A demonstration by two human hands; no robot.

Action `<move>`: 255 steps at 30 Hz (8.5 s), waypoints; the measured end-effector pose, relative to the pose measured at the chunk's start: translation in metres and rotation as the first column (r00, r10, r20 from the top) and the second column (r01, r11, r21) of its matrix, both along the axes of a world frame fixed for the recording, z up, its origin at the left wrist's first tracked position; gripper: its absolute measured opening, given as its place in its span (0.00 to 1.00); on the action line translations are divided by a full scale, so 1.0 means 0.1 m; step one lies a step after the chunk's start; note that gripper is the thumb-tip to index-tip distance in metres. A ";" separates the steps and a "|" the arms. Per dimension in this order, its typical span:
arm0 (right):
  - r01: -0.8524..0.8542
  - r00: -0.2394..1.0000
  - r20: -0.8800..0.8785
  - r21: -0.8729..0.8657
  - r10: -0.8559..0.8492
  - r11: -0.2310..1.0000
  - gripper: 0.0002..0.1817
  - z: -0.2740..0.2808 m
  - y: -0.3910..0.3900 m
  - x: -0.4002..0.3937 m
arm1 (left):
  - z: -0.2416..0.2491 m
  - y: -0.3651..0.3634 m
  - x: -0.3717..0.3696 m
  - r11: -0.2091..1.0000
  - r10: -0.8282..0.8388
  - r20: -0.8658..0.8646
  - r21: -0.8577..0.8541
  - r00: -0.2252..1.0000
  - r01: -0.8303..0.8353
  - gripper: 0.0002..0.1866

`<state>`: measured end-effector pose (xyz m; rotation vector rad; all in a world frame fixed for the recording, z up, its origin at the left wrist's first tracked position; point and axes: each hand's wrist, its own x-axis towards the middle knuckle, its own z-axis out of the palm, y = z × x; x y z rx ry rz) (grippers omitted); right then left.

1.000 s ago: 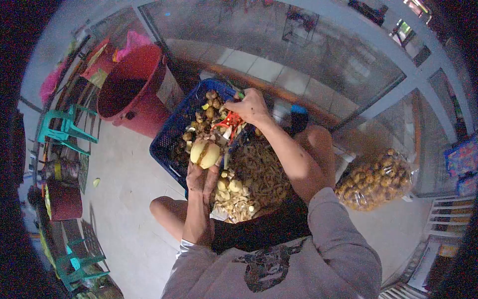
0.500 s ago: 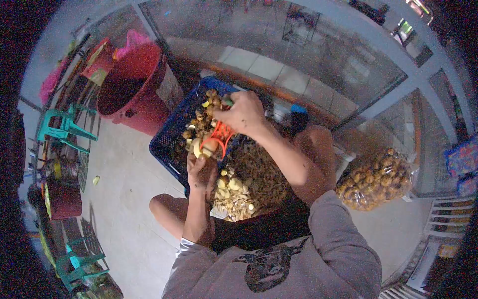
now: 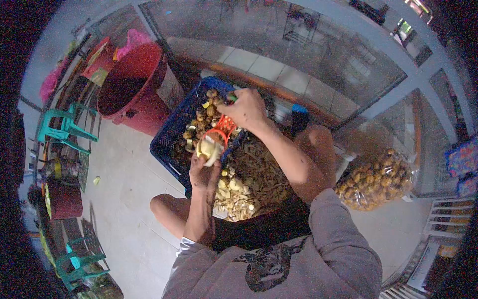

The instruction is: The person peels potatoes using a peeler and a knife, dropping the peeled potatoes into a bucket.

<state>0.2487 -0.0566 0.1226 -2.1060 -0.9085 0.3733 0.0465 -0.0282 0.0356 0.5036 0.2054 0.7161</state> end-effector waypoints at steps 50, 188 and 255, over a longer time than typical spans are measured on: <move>-0.085 0.983 -0.161 0.042 0.091 0.995 0.23 -0.30 0.11 0.07 | -0.49 0.15 0.17 0.914 0.023 -0.211 -0.392 0.977 -0.107 0.13; -0.126 0.964 0.240 0.042 0.113 0.991 0.27 -0.03 -0.11 -0.18 | -0.04 -0.06 -0.04 0.998 -0.058 0.008 -0.010 0.998 0.058 0.34; -0.054 0.993 -0.098 0.135 0.068 0.989 0.28 -0.34 -0.04 -0.04 | 0.01 -0.14 -0.03 0.998 -0.026 -0.047 -0.057 0.999 0.024 0.40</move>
